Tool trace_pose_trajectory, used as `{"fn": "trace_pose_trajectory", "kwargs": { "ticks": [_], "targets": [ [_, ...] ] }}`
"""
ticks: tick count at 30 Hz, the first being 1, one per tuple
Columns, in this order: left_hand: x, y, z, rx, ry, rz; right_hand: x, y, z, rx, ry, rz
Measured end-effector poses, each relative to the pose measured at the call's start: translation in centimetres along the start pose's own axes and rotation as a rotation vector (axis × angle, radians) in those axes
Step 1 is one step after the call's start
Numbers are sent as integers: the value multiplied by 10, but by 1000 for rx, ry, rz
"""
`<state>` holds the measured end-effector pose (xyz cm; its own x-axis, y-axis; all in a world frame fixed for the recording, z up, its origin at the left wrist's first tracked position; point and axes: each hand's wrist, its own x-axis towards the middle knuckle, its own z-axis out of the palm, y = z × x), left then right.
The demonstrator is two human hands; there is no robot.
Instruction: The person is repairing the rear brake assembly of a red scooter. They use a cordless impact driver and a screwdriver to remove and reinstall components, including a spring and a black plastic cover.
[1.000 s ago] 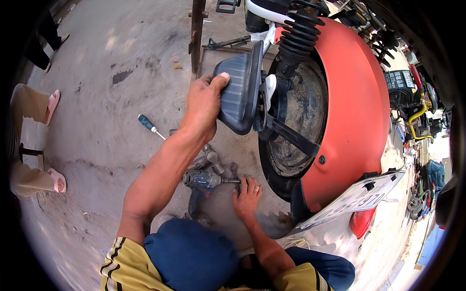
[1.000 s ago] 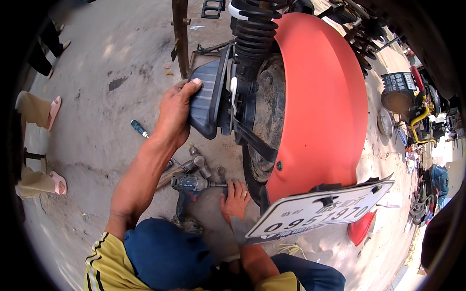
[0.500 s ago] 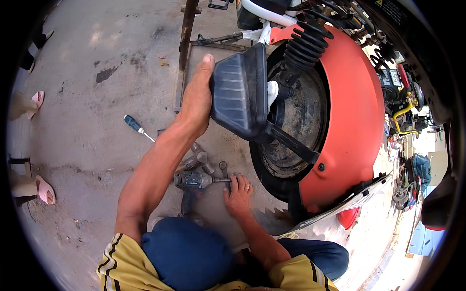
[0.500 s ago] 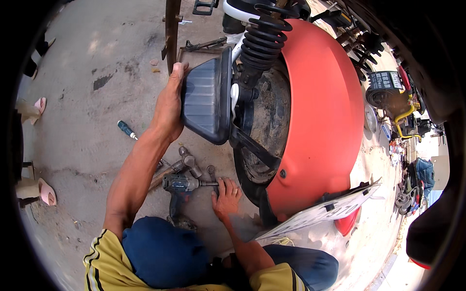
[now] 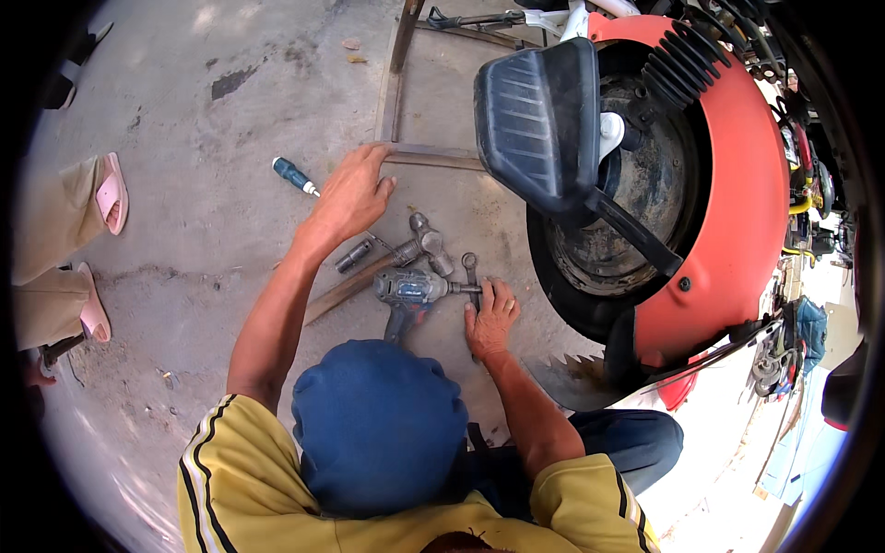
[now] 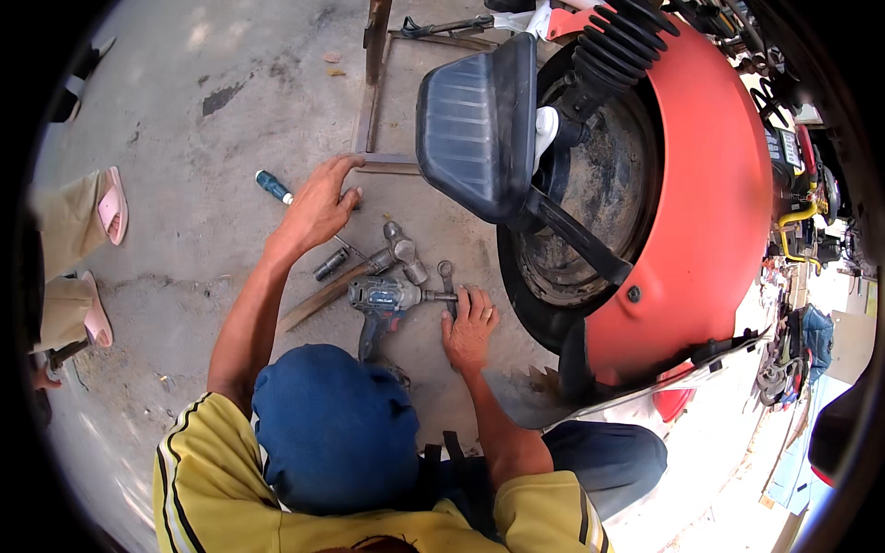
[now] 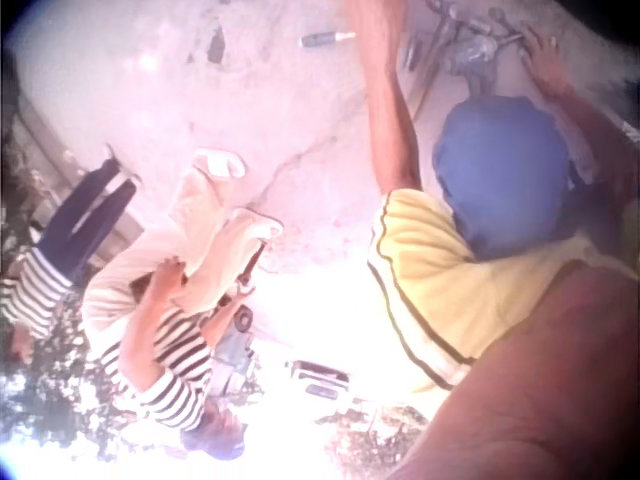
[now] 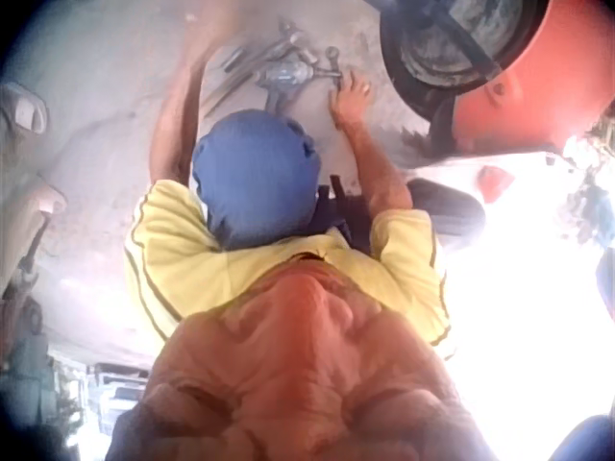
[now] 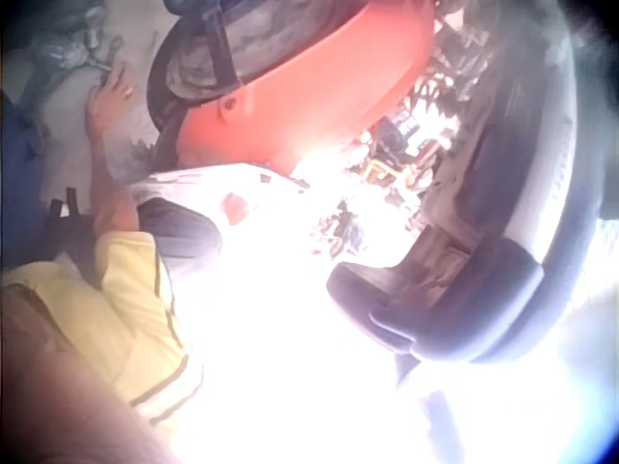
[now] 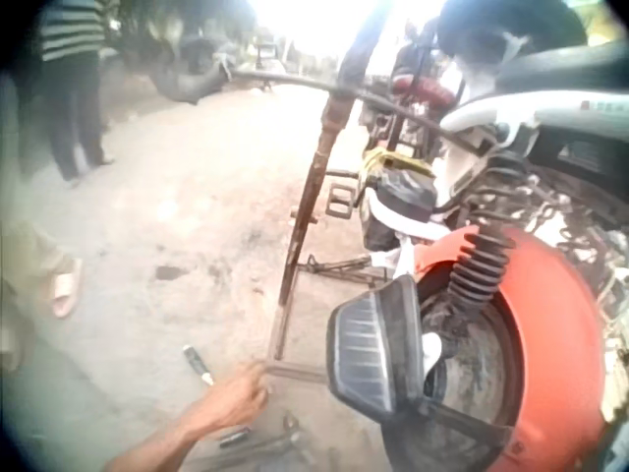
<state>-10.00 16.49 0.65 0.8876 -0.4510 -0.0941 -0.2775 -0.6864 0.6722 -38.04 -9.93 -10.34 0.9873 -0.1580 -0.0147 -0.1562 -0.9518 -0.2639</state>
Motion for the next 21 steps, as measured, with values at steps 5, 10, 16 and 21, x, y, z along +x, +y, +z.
{"fn": "trace_pose_trajectory", "kwargs": {
  "ticks": [5, 10, 16, 21],
  "targets": [
    [-46, -15, 12, 534, -197, -223, -2, 3, 1, 11, 26, -28],
    [-59, -28, 16, 589, -229, -35, -3, 9, -5, 46, 33, -63],
    [-97, -17, 88, 213, -7, -130, 20, 36, -36, -77, -127, -173],
    [-113, 17, 133, 222, 64, -193, 5, 104, -27, -203, -158, -448]
  ]
}}
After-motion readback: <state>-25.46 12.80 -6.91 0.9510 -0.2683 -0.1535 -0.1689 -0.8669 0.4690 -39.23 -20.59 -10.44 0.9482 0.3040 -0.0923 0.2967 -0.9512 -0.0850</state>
